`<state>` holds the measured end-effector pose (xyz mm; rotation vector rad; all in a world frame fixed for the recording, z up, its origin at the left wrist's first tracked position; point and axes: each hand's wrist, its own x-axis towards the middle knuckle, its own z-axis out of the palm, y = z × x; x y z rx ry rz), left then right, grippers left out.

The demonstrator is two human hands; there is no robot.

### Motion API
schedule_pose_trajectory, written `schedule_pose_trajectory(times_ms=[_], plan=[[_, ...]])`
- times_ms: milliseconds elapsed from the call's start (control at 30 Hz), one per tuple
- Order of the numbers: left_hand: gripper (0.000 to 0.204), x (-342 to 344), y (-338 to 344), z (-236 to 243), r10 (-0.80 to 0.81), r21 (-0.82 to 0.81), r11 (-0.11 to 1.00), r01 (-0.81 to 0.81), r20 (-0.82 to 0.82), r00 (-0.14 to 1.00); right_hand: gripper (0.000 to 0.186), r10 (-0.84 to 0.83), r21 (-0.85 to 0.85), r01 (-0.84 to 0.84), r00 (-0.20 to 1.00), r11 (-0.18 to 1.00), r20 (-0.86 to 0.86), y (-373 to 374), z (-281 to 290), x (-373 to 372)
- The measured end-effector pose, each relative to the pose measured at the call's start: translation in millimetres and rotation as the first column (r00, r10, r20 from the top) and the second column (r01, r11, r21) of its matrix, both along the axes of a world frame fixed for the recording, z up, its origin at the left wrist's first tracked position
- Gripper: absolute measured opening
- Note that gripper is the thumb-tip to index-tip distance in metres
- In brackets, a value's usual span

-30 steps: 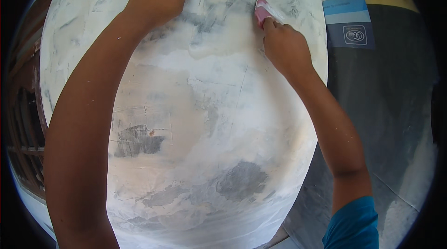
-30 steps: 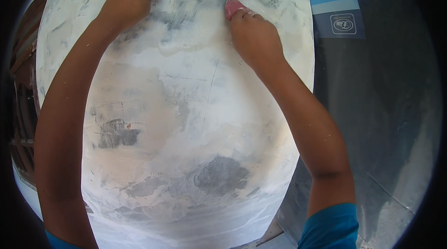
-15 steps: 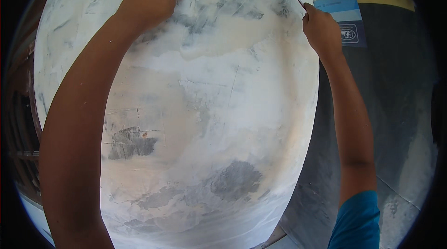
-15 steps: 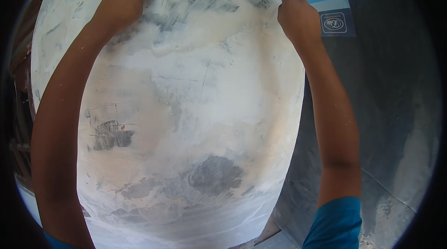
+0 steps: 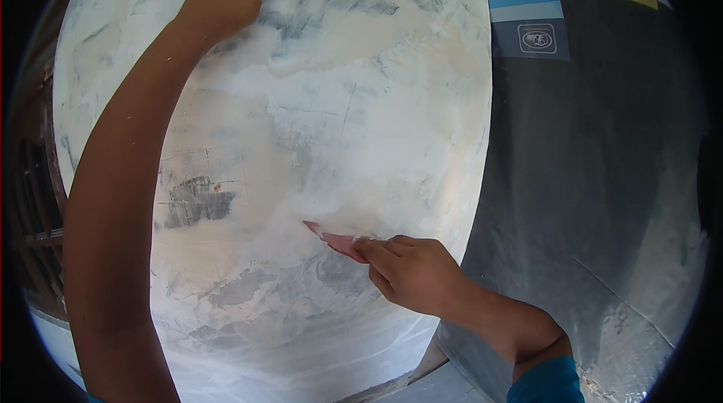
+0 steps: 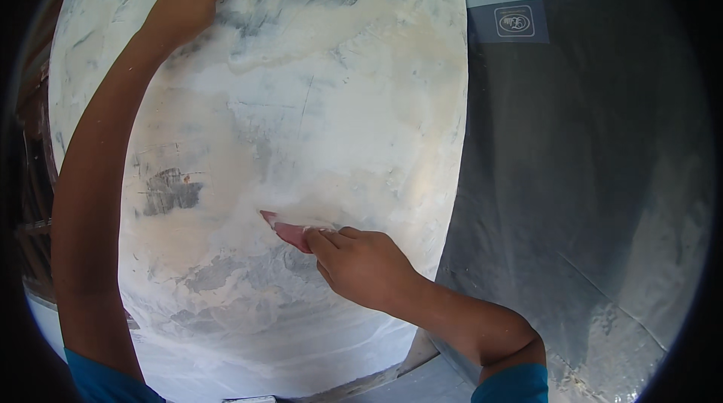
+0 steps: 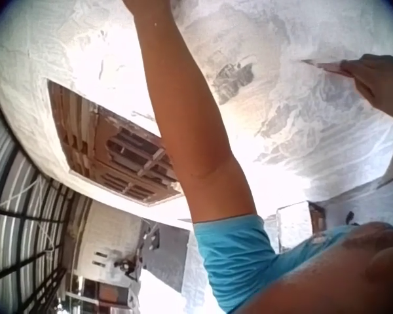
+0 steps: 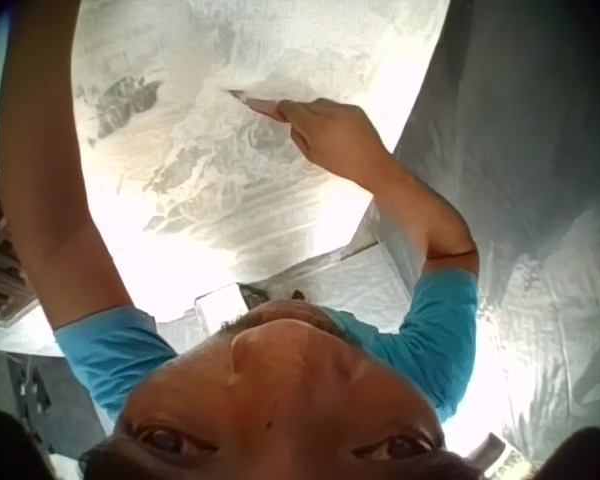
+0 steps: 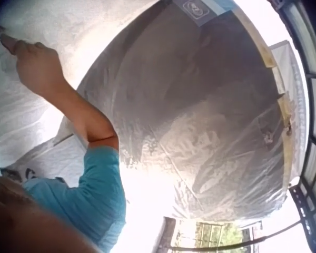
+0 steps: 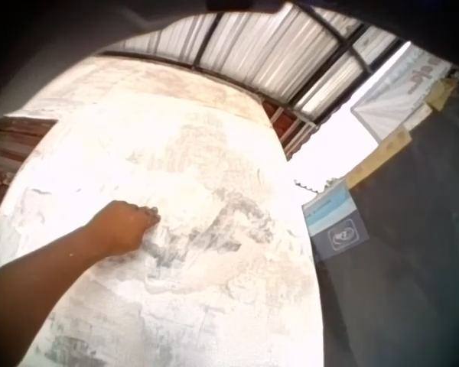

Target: Applying and smoothing plaster or joint compound onto a wall using a putty knife or scraper.

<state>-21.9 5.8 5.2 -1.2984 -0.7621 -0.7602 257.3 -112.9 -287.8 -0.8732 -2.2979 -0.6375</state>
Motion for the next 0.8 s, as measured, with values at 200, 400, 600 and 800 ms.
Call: schedule_pose_trajectory(times_ms=[200, 400, 600, 800], plan=[[0.064, 20, -20, -18, -0.013, -0.198, 0.98, 0.036, 0.117, 0.993, 0.024, -0.26, 0.544, 0.502, 0.848, 0.672, -0.461, 55, 161, 58], [0.065, 10, -43, -76, -0.22, -0.117, 0.967, 0.226, 0.061, 0.973, 0.037, -0.472, 0.591, 0.606, 0.792, 0.532, -0.388, 141, 117, 25], [0.069, 9, -114, -181, -0.489, -0.216, 0.797, 0.564, 0.317, 0.813, 0.041, -0.441, 0.647, 0.497, 0.857, 0.578, -0.266, 123, 50, -6], [0.066, 55, -143, -289, -0.46, -0.268, 0.506, 0.82, 0.72, 0.52, 0.035, -0.283, 0.134, 0.309, 0.942, 0.942, -0.179, 37, -55, -16]])
